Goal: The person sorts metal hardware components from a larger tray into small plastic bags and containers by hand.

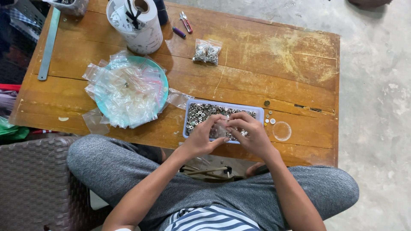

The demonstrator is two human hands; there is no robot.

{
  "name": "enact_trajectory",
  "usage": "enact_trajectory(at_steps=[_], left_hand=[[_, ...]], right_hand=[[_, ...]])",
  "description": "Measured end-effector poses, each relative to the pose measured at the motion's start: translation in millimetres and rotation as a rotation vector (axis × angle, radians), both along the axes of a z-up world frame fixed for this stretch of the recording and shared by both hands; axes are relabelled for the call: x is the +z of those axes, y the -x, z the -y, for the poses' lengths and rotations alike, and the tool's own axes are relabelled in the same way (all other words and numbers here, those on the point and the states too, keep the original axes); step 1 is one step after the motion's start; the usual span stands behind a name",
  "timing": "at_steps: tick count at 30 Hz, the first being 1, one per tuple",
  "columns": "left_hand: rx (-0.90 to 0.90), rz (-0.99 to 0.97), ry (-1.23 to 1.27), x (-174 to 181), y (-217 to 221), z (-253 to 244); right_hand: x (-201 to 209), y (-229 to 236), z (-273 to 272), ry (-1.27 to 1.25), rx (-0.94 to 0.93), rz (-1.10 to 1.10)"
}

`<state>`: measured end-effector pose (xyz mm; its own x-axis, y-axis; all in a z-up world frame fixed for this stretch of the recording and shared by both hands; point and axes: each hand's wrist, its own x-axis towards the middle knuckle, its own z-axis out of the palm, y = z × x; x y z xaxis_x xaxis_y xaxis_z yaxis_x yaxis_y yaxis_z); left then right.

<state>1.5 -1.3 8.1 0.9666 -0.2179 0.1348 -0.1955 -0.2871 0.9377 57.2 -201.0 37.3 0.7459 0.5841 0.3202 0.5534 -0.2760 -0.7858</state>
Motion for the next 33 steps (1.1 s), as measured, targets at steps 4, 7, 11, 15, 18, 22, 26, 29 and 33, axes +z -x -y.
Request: enact_trajectory(at_steps=[4,7,11,15,18,22,26,29,33], left_hand=[[-0.055,-0.142,0.178,-3,-2,0],[-0.066,-0.165,0.243,-1,-3,0],[-0.038,-0.117,0.246,1,-2,0],[0.0,-0.071,0.216,12,-3,2],[0.031,-0.118,0.221,6,-3,2],[0.064,-0.161,0.209,2,-3,-3],[0.025,-0.054,0.154,-2,-5,1],[0.01,-0.047,0.157,5,-5,-7],[0.032,-0.052,0.152,10,-4,-16]], right_hand=[[11,-3,7,-0.059,-0.014,-0.054],[21,-2,3,-0.103,0.002,-0.102],[17,-2,4,-0.135,-0.013,-0.128],[13,-5,6,-0.128,-0.055,-0.104],[15,-2,4,-0.123,-0.046,-0.088],[11,0,3,-0.137,-0.028,-0.094],[3,-1,11,-0.104,-0.024,-0.051],[10,0,8,-0.092,-0.017,-0.034],[21,2,6,-0.078,-0.022,-0.004]])
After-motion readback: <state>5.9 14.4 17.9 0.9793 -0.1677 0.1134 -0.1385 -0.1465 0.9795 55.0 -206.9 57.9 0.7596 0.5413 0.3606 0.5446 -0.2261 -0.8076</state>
